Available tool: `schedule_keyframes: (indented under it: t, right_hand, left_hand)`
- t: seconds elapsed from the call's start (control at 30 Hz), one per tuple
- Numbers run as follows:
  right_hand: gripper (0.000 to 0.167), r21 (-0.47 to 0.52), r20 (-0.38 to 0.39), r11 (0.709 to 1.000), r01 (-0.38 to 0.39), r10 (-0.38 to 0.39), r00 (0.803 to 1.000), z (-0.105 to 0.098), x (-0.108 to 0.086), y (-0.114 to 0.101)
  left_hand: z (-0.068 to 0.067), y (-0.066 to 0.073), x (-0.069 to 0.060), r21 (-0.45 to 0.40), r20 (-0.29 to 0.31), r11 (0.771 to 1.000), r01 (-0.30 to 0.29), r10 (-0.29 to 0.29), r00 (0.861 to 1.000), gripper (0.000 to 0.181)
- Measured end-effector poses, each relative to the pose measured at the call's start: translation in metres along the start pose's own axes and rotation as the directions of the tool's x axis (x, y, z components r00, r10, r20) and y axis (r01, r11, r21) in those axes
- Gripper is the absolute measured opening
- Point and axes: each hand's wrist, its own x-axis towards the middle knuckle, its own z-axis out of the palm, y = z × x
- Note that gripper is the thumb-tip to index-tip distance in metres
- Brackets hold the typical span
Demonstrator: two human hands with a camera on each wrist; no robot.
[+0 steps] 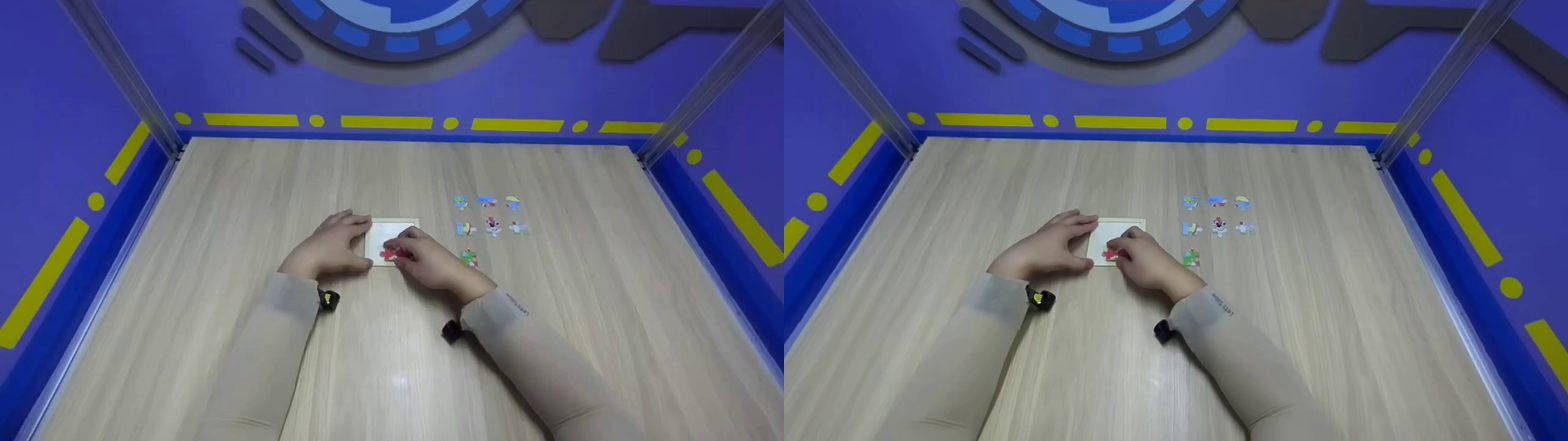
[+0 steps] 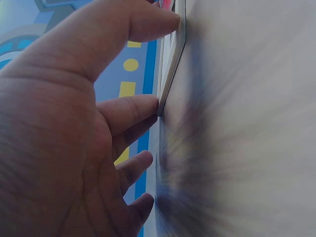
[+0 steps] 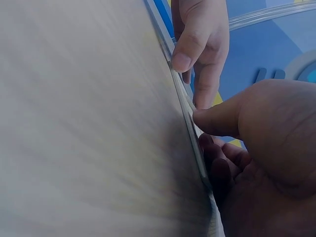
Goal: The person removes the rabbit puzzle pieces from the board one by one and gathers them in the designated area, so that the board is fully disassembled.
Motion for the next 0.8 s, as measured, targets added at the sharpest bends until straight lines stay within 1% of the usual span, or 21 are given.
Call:
schedule_keyframes:
  t: [0.1,0.27,0.37,0.5,0.7,0.8]
  right_hand:
    - [0.042,0.011,0.011,1.0,-0.008,0.008,1.0,-0.002,0.001,0.0]
    - [0.039,0.043,0.036,0.999,-0.012,0.011,0.999,-0.01,0.0,-0.004]
    - [0.039,0.087,0.054,0.996,-0.016,0.011,0.998,-0.016,-0.001,-0.006]
    - [0.044,0.135,0.06,0.991,-0.024,0.016,0.998,-0.025,-0.006,-0.005]
    - [0.045,0.131,0.052,0.991,-0.034,0.028,0.998,-0.037,-0.019,0.0]
    - [0.044,0.113,0.044,0.993,-0.027,0.022,0.999,-0.045,-0.027,0.005]
  left_hand:
    - [-0.001,0.0,0.001,0.001,0.002,1.0,0.003,-0.003,1.0,0.096]
    - [-0.001,-0.001,0.001,0.001,-0.004,1.0,-0.011,0.011,1.0,0.096]
    - [-0.002,-0.001,0.001,0.004,-0.005,1.0,-0.014,0.014,1.0,0.095]
    - [-0.001,-0.001,0.001,0.004,-0.007,1.0,-0.005,0.005,1.0,0.096]
    - [-0.001,0.0,0.001,0.007,0.006,1.0,-0.006,0.006,1.0,0.095]
    - [-0.001,0.0,0.0,0.006,0.006,1.0,-0.005,0.005,1.0,0.094]
